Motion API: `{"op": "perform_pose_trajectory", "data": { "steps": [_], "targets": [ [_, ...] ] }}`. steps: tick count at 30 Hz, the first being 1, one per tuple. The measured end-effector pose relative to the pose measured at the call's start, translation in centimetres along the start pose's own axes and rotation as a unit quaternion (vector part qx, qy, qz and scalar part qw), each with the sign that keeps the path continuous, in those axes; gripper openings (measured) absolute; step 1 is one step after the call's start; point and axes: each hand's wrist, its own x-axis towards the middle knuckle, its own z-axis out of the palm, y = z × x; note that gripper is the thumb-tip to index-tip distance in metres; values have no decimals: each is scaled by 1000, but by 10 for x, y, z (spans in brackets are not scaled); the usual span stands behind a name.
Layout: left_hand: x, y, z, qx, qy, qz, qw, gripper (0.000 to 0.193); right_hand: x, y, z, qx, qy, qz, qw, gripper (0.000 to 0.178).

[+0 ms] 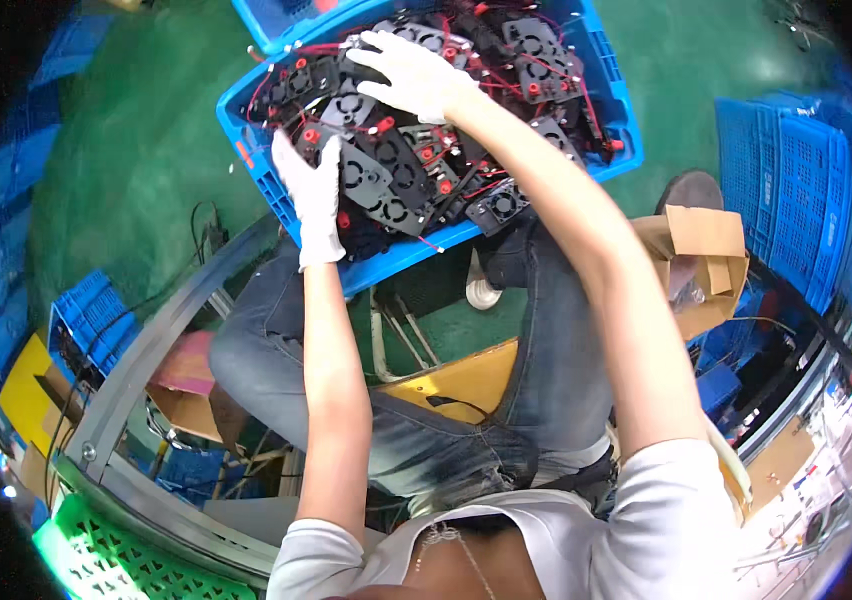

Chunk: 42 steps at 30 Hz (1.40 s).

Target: Assembling electronic modules with cooling fans and wiring at a factory workstation.

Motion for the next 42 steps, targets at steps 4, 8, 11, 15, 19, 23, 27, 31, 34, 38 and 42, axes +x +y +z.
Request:
{"op": "perform_pose_trajectory", "data": {
  "steps": [4, 8, 11, 15, 19, 23, 27, 31, 34, 38, 42],
  "targets": [
    [-1, 6, -20, 5, -24, -27, 999, 79, -31, -16, -32, 122, 169, 180, 961, 37],
    [-26, 24, -21, 56, -24, 74, 995, 73, -78, -53, -88, 102, 192, 237, 947, 22],
    [-55, 36, -33, 90, -77, 53, 992, 69, -99, -102, -115, -61, 161, 240, 955, 13],
    [-80, 49, -21, 89, -78, 143, 983, 66, -132, -130, -132, 72, 407, 223, 883, 21],
    [-125, 77, -6, 14, -182, 137, 974, 71, -180, -155, -149, 36, 458, 253, 852, 22],
    [-160, 91, -26, -13, -233, 147, 961, 64, -198, -176, -173, 24, 418, 289, 861, 21],
    [-136, 19, -24, 34, -240, 143, 960, 65, -226, -184, -192, 37, 430, 323, 842, 21],
    [-107, -18, -9, 89, -119, 187, 971, 57, -235, -169, -198, -4, 463, 318, 827, 21],
    [-109, -24, -12, 99, -153, 151, 972, 58, -242, -175, -199, 7, 450, 345, 824, 21],
    [-113, -11, -17, 30, -184, 141, 972, 57, -225, -175, -192, 13, 438, 314, 842, 20],
    [-148, 39, -22, -39, -223, 133, 965, 56, -224, -180, -183, 36, 409, 311, 857, 17]
  ]
}}
